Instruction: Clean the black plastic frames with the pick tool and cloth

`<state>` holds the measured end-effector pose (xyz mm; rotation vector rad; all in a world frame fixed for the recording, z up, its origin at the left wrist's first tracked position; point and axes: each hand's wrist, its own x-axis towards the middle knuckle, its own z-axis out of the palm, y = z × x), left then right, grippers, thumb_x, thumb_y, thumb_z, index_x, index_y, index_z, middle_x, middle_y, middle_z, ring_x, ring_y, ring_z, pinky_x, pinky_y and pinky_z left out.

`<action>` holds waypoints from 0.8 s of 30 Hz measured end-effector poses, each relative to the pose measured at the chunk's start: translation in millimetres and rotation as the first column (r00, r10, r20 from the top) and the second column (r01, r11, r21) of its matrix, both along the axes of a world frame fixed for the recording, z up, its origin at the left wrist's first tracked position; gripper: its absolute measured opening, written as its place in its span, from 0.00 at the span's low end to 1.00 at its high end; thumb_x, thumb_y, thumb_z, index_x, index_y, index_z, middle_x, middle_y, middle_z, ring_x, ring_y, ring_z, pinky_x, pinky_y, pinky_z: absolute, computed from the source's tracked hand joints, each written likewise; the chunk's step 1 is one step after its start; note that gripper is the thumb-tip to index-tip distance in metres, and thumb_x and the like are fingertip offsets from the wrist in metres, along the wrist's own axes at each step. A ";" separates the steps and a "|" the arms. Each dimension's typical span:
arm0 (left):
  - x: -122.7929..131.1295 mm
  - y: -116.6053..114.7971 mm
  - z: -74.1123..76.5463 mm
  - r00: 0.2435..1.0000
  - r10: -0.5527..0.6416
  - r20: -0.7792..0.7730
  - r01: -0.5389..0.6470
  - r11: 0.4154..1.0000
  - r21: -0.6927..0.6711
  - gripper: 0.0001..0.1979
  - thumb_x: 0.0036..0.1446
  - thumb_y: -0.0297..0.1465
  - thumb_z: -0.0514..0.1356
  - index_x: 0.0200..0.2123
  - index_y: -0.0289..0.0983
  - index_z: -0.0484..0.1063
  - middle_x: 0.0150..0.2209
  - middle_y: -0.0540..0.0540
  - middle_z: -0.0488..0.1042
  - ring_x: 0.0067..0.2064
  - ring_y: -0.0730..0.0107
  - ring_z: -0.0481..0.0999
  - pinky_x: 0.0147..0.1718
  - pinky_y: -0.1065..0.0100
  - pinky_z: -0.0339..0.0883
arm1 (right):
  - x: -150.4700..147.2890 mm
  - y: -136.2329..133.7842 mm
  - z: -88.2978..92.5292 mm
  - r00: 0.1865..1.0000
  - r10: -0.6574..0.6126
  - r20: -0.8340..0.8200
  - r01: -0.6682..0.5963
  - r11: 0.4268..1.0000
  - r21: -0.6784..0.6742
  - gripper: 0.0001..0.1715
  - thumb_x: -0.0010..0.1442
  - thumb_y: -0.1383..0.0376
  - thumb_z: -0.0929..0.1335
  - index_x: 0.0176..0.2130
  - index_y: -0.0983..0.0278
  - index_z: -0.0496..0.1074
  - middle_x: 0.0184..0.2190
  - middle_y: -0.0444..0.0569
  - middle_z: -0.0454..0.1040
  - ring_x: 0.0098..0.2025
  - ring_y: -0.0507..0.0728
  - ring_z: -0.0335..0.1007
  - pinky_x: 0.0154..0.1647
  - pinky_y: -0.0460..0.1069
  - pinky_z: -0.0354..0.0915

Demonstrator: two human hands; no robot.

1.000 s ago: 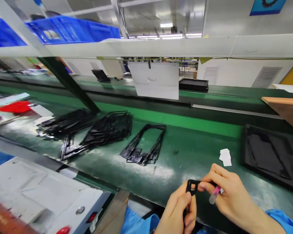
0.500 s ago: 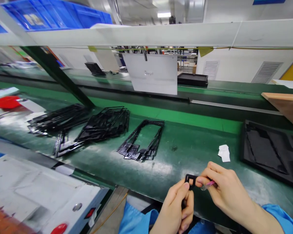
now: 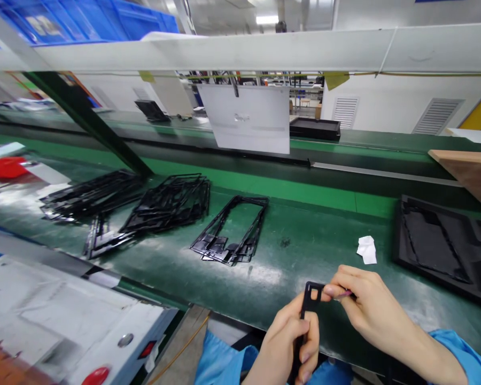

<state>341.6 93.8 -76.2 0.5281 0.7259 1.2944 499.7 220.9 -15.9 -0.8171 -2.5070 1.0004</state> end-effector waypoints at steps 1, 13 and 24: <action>-1.1 0.6 -4.0 1.000 0.003 -0.007 -0.003 0.999 0.033 0.30 0.63 0.40 0.60 0.65 0.34 0.66 0.21 0.57 0.65 0.14 0.77 0.60 0.13 0.77 0.56 | -0.7 3.3 -0.5 1.000 -0.004 0.005 0.004 1.000 -0.005 0.19 0.75 0.64 0.61 0.35 0.59 0.76 0.32 0.45 0.77 0.35 0.55 0.74 0.38 0.50 0.63; -32.4 -36.5 -37.7 0.891 0.015 -0.453 -0.017 1.000 0.000 0.34 0.70 0.52 0.54 0.65 0.31 0.68 0.24 0.49 0.74 0.26 0.70 0.66 0.32 0.68 0.61 | -9.7 56.0 -38.7 0.984 -0.122 0.129 0.126 0.992 -0.021 0.27 0.74 0.54 0.63 0.28 0.61 0.77 0.20 0.43 0.70 0.24 0.55 0.66 0.29 0.50 0.55; -91.6 -11.0 -93.1 0.457 0.316 -0.831 -0.343 0.925 0.164 0.25 0.64 0.56 0.59 0.40 0.38 0.74 0.17 0.57 0.62 0.21 0.71 0.61 0.25 0.69 0.53 | 46.5 134.6 -32.1 0.884 -0.466 0.040 0.441 0.859 0.259 0.21 0.77 0.57 0.59 0.42 0.63 0.76 0.39 0.50 0.80 0.41 0.57 0.77 0.44 0.51 0.68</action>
